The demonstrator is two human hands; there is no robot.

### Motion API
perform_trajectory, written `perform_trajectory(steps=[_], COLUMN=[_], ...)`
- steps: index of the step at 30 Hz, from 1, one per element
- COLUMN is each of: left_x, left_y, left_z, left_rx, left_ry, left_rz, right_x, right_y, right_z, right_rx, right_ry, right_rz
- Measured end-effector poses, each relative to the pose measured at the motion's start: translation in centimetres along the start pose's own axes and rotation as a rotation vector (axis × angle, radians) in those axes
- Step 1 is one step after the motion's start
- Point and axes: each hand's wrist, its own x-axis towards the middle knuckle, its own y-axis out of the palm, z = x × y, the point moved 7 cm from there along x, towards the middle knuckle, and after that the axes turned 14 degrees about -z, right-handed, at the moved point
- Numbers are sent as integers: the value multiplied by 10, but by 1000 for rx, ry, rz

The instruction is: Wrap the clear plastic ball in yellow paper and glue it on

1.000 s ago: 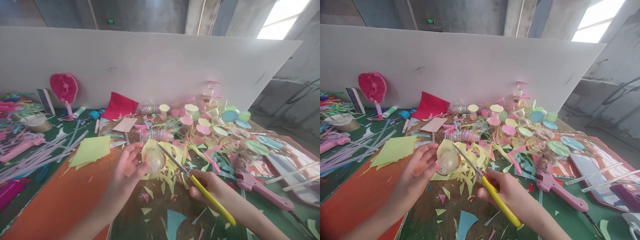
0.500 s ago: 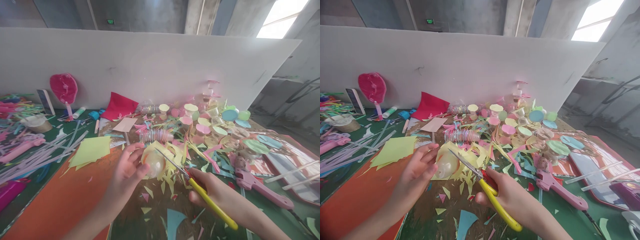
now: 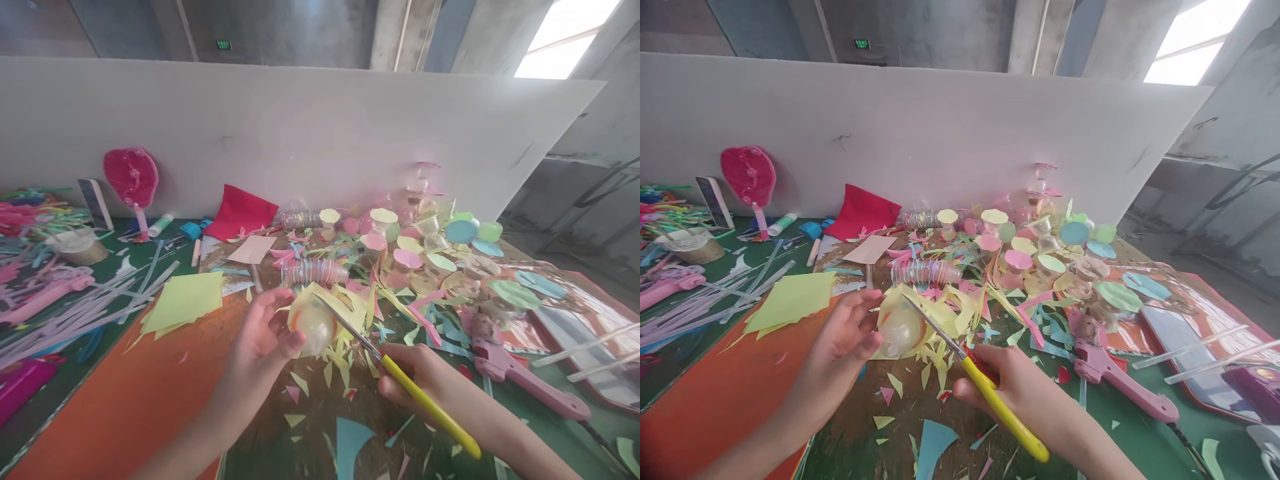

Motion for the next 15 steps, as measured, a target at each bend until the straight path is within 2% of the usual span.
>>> perform_trajectory(steps=[8, 15], left_x=[-3, -8], left_y=[6, 4], left_z=[9, 9], left_rx=[-67, -40], left_ry=[-66, -126], left_rz=[80, 25], right_x=[3, 2], right_y=[0, 0], right_z=[-5, -5], right_rx=[52, 22], right_ry=[0, -1], right_rz=[-45, -36])
